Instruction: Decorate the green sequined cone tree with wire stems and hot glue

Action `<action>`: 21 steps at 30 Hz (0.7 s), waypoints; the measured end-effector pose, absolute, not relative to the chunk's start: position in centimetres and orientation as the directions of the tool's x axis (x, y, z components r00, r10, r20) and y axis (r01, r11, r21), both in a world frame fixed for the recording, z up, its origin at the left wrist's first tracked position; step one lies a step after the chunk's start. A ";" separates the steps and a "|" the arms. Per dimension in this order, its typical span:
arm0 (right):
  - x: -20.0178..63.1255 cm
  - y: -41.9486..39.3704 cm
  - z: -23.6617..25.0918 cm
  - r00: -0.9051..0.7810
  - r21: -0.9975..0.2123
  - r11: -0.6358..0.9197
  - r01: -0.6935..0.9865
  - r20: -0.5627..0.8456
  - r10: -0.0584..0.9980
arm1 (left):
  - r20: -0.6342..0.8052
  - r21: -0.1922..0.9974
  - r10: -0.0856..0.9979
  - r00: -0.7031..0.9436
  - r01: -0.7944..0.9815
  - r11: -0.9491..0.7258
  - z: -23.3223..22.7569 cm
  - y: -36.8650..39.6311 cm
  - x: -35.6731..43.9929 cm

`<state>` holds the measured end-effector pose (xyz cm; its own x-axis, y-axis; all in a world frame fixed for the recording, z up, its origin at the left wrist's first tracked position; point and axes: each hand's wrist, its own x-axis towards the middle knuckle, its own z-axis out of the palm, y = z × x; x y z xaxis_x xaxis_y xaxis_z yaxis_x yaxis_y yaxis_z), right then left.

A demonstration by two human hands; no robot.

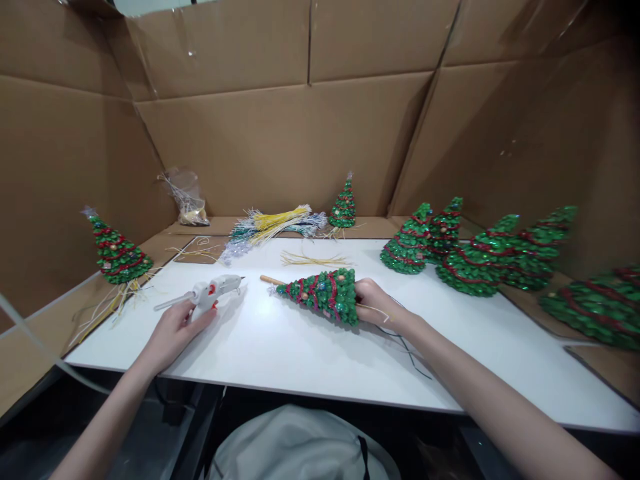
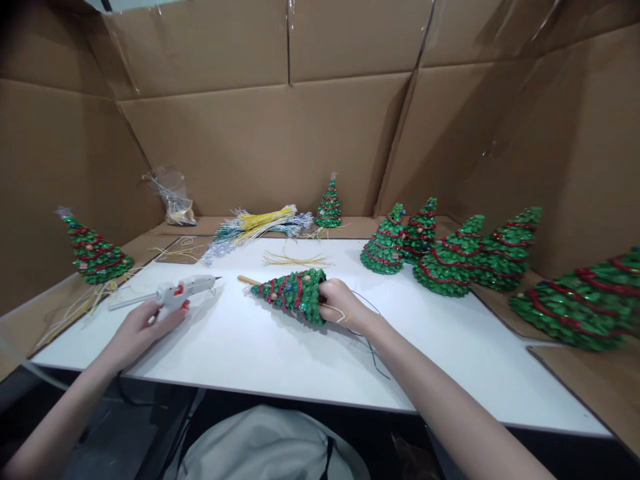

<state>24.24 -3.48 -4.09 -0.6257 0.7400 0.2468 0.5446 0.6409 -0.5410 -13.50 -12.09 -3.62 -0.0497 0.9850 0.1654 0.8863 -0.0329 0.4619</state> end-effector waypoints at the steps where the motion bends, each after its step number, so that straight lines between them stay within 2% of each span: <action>1: 24.2 -3.5 -4.1 -0.625 -0.539 0.640 0.548 0.245 0.741 | 0.157 0.513 0.987 -0.044 0.857 -0.043 -3.5 -12.1 -13.3; 5: 24.2 -3.5 -4.0 -0.615 -0.536 0.632 0.560 0.242 0.750 | 0.126 0.690 0.992 -0.006 0.719 -0.083 -2.8 -12.3 -12.2; 9: 24.2 -3.7 -3.8 -0.622 -0.549 0.629 0.550 0.234 0.747 | 0.069 0.801 0.990 0.126 0.585 -0.130 -1.5 -12.8 -10.6; 14: 24.2 -3.7 -3.7 -0.625 -0.548 0.630 0.550 0.230 0.746 | -0.015 0.771 0.982 0.190 0.628 -0.110 -0.4 -13.5 -8.4; 21: 24.1 -3.8 -3.8 -0.616 -0.554 0.622 0.553 0.231 0.753 | -0.013 0.727 0.971 0.238 0.669 -0.154 0.1 -13.6 -6.5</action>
